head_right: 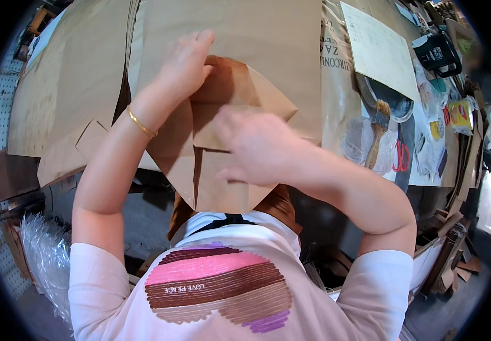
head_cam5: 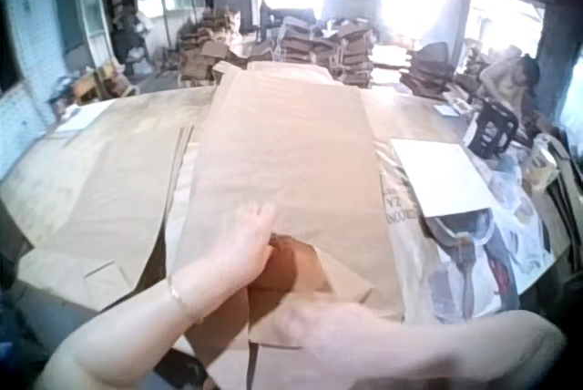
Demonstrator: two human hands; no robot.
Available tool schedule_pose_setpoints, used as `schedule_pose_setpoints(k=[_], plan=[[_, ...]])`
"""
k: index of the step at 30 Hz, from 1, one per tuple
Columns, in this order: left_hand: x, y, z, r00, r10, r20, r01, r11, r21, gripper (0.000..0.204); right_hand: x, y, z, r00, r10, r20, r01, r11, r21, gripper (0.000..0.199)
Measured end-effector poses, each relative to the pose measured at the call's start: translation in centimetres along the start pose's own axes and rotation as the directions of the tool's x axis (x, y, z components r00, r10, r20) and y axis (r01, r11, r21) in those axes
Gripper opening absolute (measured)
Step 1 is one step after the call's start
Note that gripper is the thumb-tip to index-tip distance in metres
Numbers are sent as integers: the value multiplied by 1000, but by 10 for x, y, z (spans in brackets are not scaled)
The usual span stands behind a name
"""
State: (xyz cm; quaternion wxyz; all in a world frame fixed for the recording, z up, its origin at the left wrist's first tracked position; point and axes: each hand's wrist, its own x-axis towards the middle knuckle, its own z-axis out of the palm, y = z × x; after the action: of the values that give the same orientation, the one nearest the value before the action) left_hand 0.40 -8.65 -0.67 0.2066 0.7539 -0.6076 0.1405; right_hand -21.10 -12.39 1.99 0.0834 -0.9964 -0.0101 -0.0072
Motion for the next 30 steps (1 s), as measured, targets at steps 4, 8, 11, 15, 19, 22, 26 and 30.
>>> schedule_pose_setpoints(k=[4,8,11,15,19,22,26,30], plan=[[-12,32,-44,815,496,299,-526,850,24,4,-10,3,-41,901,260,349,-185,955,-234,44],[-21,82,-54,384,228,895,-383,921,-70,9,26,17,-47,698,230,678,-111,970,-216,46],[-13,79,-48,245,21,969,-405,911,83,11,41,15,-34,632,372,680,-236,928,-288,52],[-41,34,-71,388,-163,907,-258,926,276,41,-18,37,-3,764,473,439,-307,865,-396,56],[-81,24,-82,604,-212,768,-194,896,400,61,-12,41,-24,581,553,598,-348,832,-432,44],[-74,41,-89,550,-340,763,-15,910,415,62,-16,41,-24,770,488,411,-446,872,-202,33],[-85,17,-93,641,-102,761,327,933,-151,54,-44,40,-25,935,106,340,-219,924,314,33],[-70,2,-87,533,-15,846,530,785,-320,53,-46,29,-33,933,60,356,-198,910,364,31]])
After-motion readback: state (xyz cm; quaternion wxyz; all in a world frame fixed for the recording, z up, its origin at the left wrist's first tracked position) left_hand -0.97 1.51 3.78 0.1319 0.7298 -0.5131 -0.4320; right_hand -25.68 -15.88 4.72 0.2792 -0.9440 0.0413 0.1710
